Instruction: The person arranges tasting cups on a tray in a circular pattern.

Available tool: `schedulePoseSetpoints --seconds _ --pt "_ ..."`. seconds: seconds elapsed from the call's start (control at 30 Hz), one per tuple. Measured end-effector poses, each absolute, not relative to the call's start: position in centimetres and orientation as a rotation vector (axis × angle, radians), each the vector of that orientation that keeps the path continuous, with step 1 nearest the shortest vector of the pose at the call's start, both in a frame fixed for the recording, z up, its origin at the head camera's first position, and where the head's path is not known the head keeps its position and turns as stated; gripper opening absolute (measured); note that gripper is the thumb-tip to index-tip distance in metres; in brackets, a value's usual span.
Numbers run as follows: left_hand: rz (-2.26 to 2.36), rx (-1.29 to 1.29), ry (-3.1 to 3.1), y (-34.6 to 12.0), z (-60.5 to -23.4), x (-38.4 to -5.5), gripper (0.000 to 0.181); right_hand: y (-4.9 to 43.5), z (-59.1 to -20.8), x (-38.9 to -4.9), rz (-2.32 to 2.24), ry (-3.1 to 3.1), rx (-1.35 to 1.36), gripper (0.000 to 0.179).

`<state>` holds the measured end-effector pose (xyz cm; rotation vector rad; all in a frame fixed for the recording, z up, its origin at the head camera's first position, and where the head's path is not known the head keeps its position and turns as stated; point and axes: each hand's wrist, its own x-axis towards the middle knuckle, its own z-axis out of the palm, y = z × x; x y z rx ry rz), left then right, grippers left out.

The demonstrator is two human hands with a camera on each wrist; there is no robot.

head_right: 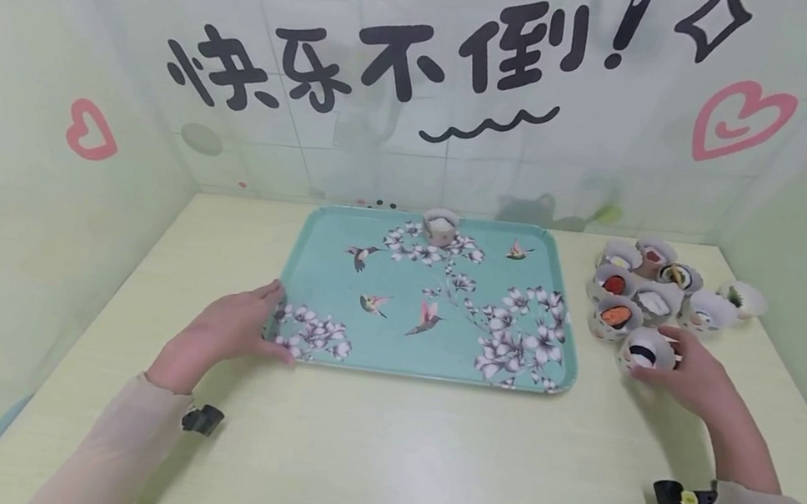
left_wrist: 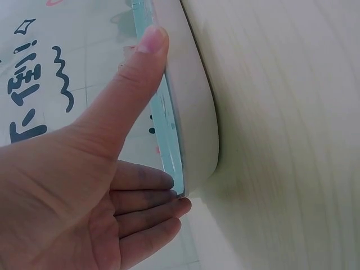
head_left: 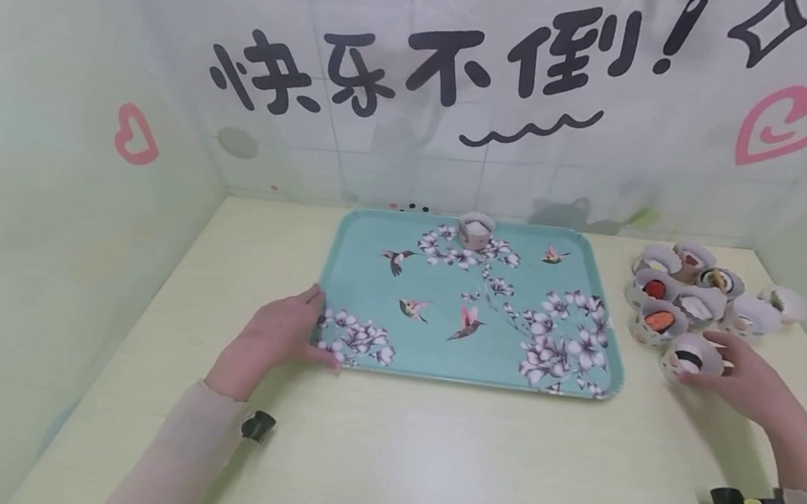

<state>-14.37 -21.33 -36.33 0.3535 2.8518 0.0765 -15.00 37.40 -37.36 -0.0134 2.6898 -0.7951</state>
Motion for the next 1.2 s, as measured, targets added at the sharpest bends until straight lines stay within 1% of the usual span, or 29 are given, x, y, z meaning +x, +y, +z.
schedulePoseSetpoints --seconds 0.47,0.67,1.2 --pt "0.114 0.335 2.847 -21.4 -36.6 -14.2 0.121 37.7 -38.1 -14.5 -0.840 2.782 0.002 0.074" --pt "0.111 0.345 2.851 -21.4 -36.6 -14.2 0.121 37.4 -38.2 -14.2 -0.842 2.795 0.018 0.073" --pt "0.111 0.342 2.850 -21.4 -36.4 -14.3 0.121 36.3 -36.7 -13.9 -0.896 2.837 0.030 0.072"
